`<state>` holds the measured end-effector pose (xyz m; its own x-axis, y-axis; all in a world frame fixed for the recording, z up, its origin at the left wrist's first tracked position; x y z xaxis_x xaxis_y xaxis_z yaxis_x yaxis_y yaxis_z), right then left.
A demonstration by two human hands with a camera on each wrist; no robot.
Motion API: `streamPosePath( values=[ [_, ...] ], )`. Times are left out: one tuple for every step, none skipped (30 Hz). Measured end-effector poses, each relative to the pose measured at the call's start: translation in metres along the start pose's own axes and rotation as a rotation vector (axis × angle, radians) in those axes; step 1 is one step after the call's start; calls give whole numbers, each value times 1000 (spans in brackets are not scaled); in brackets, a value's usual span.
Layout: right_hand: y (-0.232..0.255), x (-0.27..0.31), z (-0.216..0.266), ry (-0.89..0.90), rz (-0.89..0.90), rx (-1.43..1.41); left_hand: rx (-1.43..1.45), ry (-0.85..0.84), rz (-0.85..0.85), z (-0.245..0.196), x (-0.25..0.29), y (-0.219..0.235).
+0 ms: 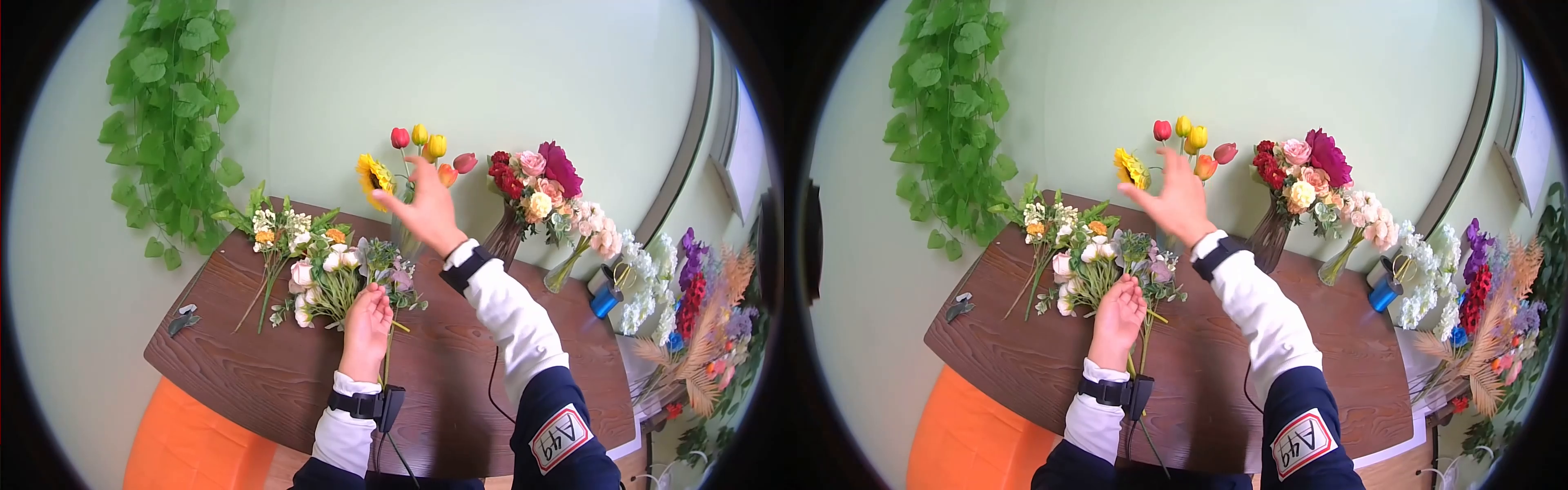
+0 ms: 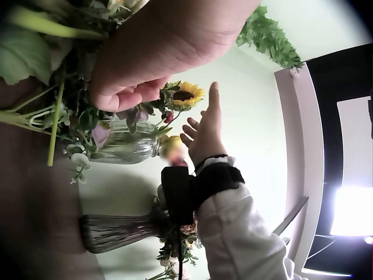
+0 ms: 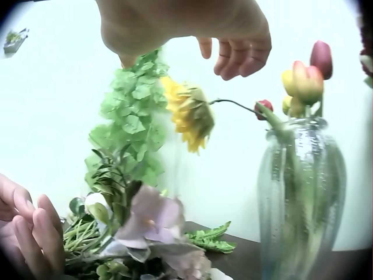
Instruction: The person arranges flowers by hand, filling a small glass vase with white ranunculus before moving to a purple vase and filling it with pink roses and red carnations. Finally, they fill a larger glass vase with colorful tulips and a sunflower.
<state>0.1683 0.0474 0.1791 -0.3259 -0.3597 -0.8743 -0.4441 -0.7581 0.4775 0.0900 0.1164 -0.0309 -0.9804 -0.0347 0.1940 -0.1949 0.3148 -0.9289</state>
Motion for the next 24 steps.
streamPosePath(
  values=[
    [-6,-1,4,-4,-2,-1,-3,1,-13,1,-1,1],
    [-18,-1,3,-73,105,80,-7,1,-26,2,-1,3],
    [-27,0,-1,-142,212,161,-13,1,-28,2,-2,3],
    [-33,-1,-9,-181,227,138,-12,3,-36,2,-3,3],
    [-37,-3,-18,-185,222,134,-11,3,-43,2,-3,4],
    [-37,-4,-29,-190,176,71,-17,6,-39,1,-1,2],
    [-31,-8,-32,-194,133,9,-17,4,-40,0,-1,2],
    [-23,-9,-37,-213,105,-17,-15,4,-40,0,-1,1],
    [-16,-12,-40,-209,110,-15,-9,4,-37,1,-1,1],
    [-9,-16,-46,-238,108,-19,-1,5,-36,2,-1,1],
    [-2,-20,-53,-268,104,-22,-10,-6,-33,3,-1,1],
    [3,-23,-61,-265,93,-4,-22,-19,-31,3,-2,2],
    [6,-27,-70,-265,93,-4,-22,-18,-31,3,-2,2],
    [9,-30,-79,-259,87,20,-25,-10,-34,4,-2,2],
    [11,-32,-88,-252,80,43,-29,-3,-38,4,-2,3],
    [15,-34,-90,-252,31,48,-31,-5,-38,3,-2,3],
    [17,-36,-93,-250,29,46,-25,-1,-33,3,-3,3],
    [17,-38,-99,-284,71,45,-20,4,-28,3,-3,3],
    [17,-39,-103,-316,112,43,-22,0,-25,2,-3,3],
    [19,-40,-104,-312,84,49,-17,1,-30,3,-3,3],
    [20,-41,-106,-311,78,46,-12,3,-35,3,-3,4],
    [20,-42,-109,-279,90,42,-18,0,-33,3,-3,3],
    [20,-42,-111,-248,102,37,-20,5,-36,3,-3,4],
    [22,-42,-116,-249,97,34,-22,10,-39,3,-3,5]
  ],
)
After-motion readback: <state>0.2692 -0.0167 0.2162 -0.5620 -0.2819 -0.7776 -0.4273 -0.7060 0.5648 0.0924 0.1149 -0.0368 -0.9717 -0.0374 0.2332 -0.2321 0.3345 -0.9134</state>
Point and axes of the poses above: each hand's wrist, its own x-axis away from the middle knuckle, its own y-axis out of the back of the hand, z = x × y, the point moved 6 cm from there along -x, towards the middle knuckle, and after that the axes turned 5 degrees about y, right-handed, at the moved point
